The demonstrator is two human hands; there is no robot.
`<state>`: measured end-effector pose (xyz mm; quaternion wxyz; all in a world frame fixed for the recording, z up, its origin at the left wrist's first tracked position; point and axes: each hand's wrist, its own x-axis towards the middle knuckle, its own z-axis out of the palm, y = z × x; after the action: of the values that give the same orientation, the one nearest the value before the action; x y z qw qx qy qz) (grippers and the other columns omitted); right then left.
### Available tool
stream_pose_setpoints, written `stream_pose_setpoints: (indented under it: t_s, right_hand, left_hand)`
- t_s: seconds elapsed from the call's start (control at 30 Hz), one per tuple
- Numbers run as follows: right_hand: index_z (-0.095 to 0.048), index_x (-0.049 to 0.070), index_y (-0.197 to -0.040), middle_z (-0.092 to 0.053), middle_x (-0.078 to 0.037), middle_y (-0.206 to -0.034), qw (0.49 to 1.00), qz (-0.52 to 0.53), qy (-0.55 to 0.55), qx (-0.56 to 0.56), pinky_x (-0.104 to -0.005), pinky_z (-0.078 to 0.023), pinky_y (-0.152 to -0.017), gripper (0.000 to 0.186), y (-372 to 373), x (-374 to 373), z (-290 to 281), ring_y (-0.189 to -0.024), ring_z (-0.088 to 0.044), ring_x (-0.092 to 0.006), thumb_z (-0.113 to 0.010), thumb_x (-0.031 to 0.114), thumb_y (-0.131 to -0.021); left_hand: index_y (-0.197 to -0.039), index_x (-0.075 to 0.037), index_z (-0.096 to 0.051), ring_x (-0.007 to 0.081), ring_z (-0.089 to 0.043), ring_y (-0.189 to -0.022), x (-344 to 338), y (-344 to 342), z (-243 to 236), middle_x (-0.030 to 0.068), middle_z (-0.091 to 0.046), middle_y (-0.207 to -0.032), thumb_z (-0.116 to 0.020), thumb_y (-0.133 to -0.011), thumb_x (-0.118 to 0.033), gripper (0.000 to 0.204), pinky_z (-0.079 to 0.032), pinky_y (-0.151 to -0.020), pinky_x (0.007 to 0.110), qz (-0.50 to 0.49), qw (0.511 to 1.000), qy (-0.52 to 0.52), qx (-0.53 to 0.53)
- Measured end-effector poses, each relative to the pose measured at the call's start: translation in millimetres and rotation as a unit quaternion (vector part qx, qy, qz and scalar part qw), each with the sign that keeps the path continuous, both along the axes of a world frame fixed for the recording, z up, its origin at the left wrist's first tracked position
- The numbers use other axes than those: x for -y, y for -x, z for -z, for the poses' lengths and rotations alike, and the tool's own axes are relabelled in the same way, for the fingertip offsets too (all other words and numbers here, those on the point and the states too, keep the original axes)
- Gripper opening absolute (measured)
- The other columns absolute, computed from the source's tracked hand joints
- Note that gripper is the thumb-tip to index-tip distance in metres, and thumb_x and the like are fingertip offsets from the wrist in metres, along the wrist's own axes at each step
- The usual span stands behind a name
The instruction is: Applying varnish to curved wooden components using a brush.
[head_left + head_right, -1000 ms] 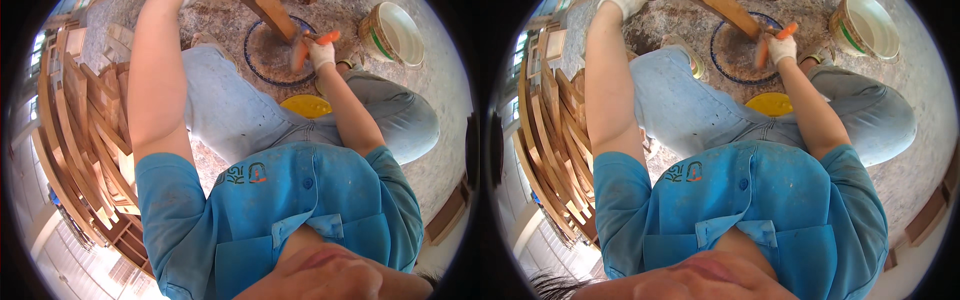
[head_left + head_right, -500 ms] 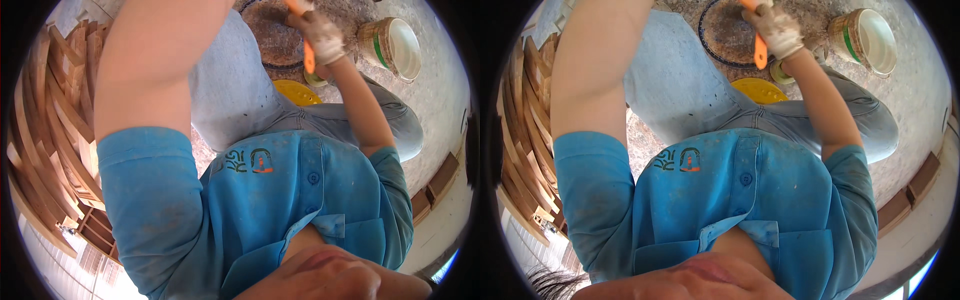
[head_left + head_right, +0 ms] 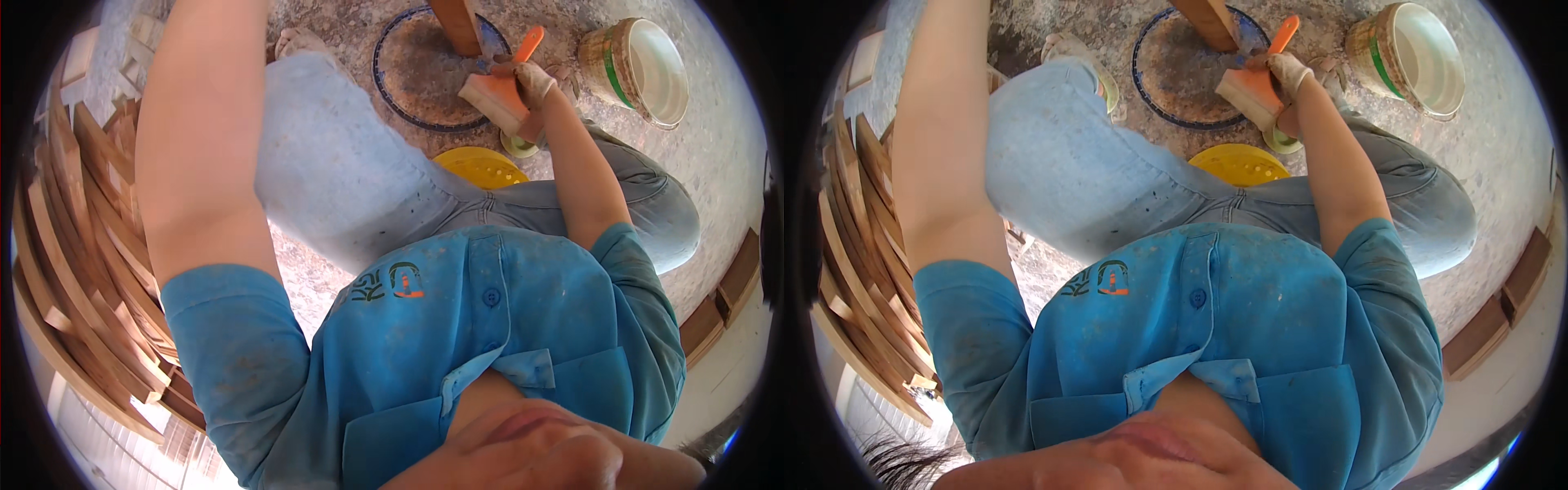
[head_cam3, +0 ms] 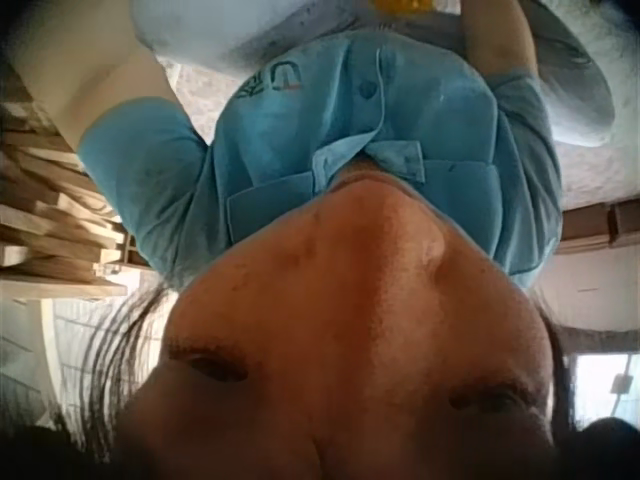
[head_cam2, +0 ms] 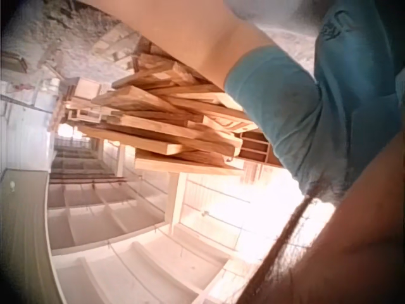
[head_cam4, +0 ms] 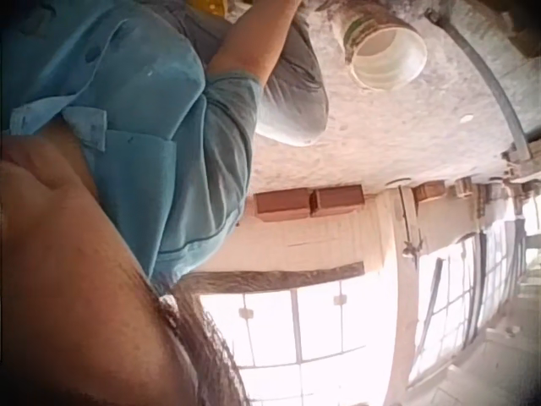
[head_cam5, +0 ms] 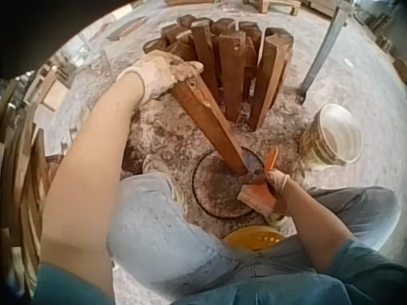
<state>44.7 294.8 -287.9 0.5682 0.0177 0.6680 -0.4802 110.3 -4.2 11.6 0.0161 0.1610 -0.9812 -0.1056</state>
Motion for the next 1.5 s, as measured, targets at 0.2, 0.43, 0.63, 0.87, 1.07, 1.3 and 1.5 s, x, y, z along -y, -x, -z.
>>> stream_pose_setpoints:
  t_s: [0.2,0.43,0.63,0.87,1.07,1.3,1.5]
  right_hand:
    - [-0.065,-0.001,-0.094,-0.067,-0.014,-0.091,0.965,0.139,0.073,0.209,-0.0351,-0.052,-0.075,0.019,-3,14,34,-0.081,-0.064,-0.0263,-0.068,0.006,-0.077]
    - [-0.063,0.000,-0.092,-0.067,-0.011,-0.088,0.922,0.140,0.147,0.331,-0.0337,-0.053,-0.074,0.015,-10,73,43,-0.080,-0.064,-0.0250,-0.068,0.002,-0.078]
    - [-0.062,0.001,-0.095,-0.066,-0.012,-0.085,0.922,0.133,0.200,0.305,-0.0307,-0.052,-0.062,0.019,14,152,29,-0.070,-0.063,-0.0223,-0.069,0.005,-0.078]
    - [-0.060,0.004,-0.109,-0.065,-0.012,-0.086,0.946,0.107,0.205,0.228,-0.0282,-0.049,-0.045,0.031,31,183,5,-0.059,-0.061,-0.0190,-0.069,0.008,-0.080]
    - [-0.055,0.002,-0.121,-0.066,-0.012,-0.092,0.945,0.202,0.215,0.141,-0.0268,-0.053,-0.061,0.041,37,138,21,-0.073,-0.062,-0.0182,-0.067,0.008,-0.083]
    - [-0.068,0.006,-0.098,-0.067,-0.008,-0.092,0.832,0.212,0.235,-0.455,-0.0293,-0.051,-0.068,0.018,35,134,1,-0.078,-0.063,-0.0199,-0.065,0.010,-0.081]
    - [-0.070,0.007,-0.091,-0.068,-0.009,-0.092,0.832,0.135,0.149,-0.518,-0.0326,-0.051,-0.070,0.016,36,133,-16,-0.076,-0.063,-0.0242,-0.064,0.017,-0.080]
  left_hand:
    - [-0.116,0.006,-0.060,0.0236,-0.063,-0.094,44,-14,12,0.0117,-0.067,-0.108,-0.056,-0.089,-0.031,0.046,-0.049,-0.085,0.030,0.026,0.991,-0.128,-0.019]
    - [-0.124,-0.008,-0.060,0.0098,-0.051,-0.077,23,-17,-41,0.0059,-0.063,-0.100,-0.073,-0.082,-0.019,0.045,-0.045,-0.072,0.021,-0.012,0.989,-0.139,-0.049]
    - [-0.123,-0.007,-0.060,0.0132,-0.056,-0.088,47,23,-61,0.0055,-0.064,-0.106,-0.066,-0.087,-0.017,0.038,-0.045,-0.083,0.024,-0.003,0.985,-0.167,-0.036]
    - [-0.126,-0.007,-0.058,0.0177,-0.057,-0.107,92,60,-9,0.0040,-0.061,-0.120,-0.067,-0.082,-0.003,0.045,-0.043,-0.097,0.028,0.271,0.962,0.040,-0.009]
    - [-0.125,-0.009,-0.059,0.0190,-0.054,-0.114,113,57,-23,0.0047,-0.057,-0.127,-0.069,-0.069,0.006,0.058,-0.040,-0.102,0.030,0.222,0.972,-0.073,0.020]
    - [-0.124,-0.013,-0.061,0.0219,-0.054,-0.115,85,55,-33,0.0060,-0.055,-0.129,-0.067,-0.064,0.010,0.064,-0.041,-0.102,0.032,0.276,0.958,0.038,0.064]
    - [-0.118,-0.013,-0.065,0.0247,-0.058,-0.109,86,45,-40,0.0062,-0.057,-0.126,-0.069,-0.064,0.008,0.058,-0.045,-0.096,0.032,0.346,0.917,0.184,0.078]
